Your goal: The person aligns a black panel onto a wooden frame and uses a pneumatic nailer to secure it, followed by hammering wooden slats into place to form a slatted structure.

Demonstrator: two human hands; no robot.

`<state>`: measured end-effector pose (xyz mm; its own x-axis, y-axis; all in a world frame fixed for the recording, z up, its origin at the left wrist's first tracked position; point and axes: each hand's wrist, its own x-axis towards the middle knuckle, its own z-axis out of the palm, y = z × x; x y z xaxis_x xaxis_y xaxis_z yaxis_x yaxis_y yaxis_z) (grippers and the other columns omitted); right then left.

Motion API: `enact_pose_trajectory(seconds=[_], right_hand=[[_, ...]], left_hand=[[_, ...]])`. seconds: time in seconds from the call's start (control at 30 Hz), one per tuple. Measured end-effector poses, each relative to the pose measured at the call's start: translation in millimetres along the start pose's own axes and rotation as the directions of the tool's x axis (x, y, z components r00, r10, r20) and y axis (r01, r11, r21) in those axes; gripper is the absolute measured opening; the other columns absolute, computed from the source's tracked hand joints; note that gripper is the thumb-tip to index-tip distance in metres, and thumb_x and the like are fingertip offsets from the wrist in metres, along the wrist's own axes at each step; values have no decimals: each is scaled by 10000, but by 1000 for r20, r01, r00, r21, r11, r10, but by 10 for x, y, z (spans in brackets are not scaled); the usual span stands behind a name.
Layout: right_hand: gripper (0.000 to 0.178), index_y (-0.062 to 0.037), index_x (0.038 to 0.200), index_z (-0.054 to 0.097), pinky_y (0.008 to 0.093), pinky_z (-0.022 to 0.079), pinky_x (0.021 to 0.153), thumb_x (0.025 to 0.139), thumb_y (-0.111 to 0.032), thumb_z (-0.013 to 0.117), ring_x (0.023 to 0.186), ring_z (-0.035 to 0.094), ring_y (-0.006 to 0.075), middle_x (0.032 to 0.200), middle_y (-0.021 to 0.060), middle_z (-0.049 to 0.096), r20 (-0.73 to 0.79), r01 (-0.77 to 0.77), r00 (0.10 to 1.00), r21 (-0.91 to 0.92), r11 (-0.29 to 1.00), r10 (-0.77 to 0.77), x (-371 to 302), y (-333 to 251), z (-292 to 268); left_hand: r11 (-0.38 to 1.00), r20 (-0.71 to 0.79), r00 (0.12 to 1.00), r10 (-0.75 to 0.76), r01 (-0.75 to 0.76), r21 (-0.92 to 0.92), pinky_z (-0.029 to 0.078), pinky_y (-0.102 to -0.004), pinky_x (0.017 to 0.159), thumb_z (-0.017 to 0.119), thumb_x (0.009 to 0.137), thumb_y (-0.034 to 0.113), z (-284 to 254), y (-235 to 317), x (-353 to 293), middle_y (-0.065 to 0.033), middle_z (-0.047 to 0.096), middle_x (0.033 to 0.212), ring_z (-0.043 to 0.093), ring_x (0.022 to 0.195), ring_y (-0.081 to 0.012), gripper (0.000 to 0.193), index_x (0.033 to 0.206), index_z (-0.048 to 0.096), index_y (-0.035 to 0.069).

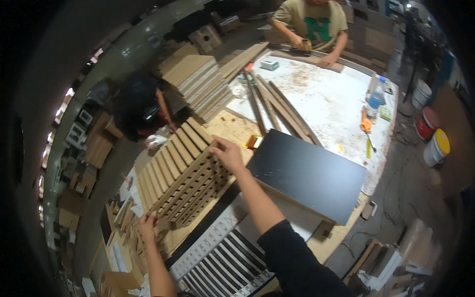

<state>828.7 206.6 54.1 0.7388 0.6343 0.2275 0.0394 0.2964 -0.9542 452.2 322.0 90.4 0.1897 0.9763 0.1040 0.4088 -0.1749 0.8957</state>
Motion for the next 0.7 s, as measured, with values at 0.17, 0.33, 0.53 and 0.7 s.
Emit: enact_pose_trajectory(seconds=[0.17, 0.33, 0.53, 0.7], right_hand=[[724, -59, 1366, 341, 344, 324, 1046, 745, -159, 701, 1261, 389, 316, 1362, 192, 393, -56, 214, 965, -394, 894, -255, -610, -258, 59], [852, -64, 1377, 314, 537, 225, 1064, 672, -238, 759, 1320, 273, 378, 1438, 167, 278, 58, 82, 996, -895, 438, -67, -1699, -1100, -965], [823, -77, 1382, 303, 569, 218, 1055, 679, -165, 721, 1338, 259, 360, 1438, 163, 294, 56, 62, 995, -996, -63, 83, -2263, -890, -1924], [727, -87, 1369, 312, 570, 302, 985, 743, -172, 671, 1277, 351, 359, 1370, 192, 359, 211, 211, 977, -977, -13, -9, -2264, -678, -1943]], left_hand=[[993, 31, 999, 29, -26, -113, 477, -218, 627, 656, 825, 108, -34, -150, -332, -48, 627, 890, 566, 708, -85, 321, 1117, 581, -4], [970, -69, 997, -44, 26, -241, 467, -198, 700, 599, 876, 165, -262, -427, -1414, -56, 597, 965, 575, 757, -104, 400, 1225, 497, -2], [906, 44, 941, -335, 334, -260, 488, -226, 661, 605, 862, 104, -304, -512, -2760, -95, 637, 906, 608, 747, -126, 288, 1103, 586, -51], [916, -14, 972, -236, 217, -336, 512, -250, 717, 632, 843, 78, -613, -809, -3072, -79, 650, 921, 619, 784, -126, 261, 1087, 618, -12]])
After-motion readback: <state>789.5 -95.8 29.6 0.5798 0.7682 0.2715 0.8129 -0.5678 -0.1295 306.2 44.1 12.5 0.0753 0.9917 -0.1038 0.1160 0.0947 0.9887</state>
